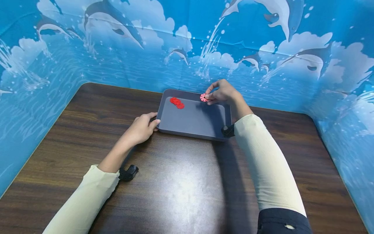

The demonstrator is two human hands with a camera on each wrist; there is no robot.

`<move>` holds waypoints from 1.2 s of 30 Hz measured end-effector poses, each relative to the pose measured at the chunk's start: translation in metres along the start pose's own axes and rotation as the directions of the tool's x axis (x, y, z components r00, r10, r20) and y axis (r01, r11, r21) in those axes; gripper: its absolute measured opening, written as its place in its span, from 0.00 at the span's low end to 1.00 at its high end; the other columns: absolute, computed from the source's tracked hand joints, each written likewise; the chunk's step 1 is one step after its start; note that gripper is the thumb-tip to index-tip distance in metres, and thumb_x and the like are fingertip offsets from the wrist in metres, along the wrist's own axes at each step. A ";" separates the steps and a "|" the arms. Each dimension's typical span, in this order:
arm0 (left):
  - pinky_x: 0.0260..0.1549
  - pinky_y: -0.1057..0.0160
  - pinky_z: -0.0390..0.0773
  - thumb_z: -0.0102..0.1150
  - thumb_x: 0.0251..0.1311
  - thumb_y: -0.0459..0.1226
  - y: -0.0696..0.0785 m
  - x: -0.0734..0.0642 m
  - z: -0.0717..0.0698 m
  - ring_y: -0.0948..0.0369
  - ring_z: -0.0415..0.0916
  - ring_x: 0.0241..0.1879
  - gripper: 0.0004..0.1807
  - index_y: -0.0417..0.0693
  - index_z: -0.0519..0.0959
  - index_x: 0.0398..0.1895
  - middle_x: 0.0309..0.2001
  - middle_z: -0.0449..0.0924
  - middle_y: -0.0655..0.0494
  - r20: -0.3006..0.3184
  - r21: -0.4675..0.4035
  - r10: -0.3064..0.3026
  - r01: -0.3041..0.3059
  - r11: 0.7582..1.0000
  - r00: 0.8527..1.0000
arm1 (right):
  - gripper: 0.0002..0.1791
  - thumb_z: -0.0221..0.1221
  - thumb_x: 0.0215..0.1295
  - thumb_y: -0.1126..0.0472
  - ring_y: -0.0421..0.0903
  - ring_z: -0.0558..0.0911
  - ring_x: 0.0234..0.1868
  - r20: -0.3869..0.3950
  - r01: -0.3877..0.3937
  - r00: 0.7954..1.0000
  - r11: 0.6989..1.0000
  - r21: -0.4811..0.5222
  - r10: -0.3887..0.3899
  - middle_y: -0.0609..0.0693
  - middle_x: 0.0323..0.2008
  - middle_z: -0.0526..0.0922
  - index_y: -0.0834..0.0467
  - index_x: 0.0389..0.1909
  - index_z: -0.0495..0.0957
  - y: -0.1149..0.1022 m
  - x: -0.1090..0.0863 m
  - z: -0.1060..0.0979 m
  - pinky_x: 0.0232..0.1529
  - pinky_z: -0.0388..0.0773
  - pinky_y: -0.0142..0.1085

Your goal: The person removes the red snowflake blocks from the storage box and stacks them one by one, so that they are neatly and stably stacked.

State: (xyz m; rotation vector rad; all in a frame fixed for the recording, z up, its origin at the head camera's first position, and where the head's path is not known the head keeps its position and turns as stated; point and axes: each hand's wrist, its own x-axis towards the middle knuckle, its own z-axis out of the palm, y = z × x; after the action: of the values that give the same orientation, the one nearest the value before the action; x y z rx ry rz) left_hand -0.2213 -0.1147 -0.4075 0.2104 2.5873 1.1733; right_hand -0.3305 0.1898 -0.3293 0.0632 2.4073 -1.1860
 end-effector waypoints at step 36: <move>0.58 0.47 0.86 0.41 0.88 0.38 -0.001 0.000 0.001 0.42 0.85 0.62 0.30 0.31 0.56 0.84 0.77 0.67 0.28 0.015 0.002 0.034 -0.034 0.999 0.999 | 0.15 0.58 0.82 0.64 0.41 0.91 0.35 -0.046 -0.103 0.994 0.988 -0.118 0.098 0.52 0.36 0.88 0.70 0.61 0.76 0.065 -0.052 -0.060 0.43 0.89 0.37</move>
State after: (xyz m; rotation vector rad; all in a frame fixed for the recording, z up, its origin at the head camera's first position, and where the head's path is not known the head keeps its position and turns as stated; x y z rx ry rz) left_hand -0.2209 -0.1147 -0.4084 0.2641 2.5824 1.1759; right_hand -0.2915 0.2843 -0.3243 0.1704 2.4742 -1.0018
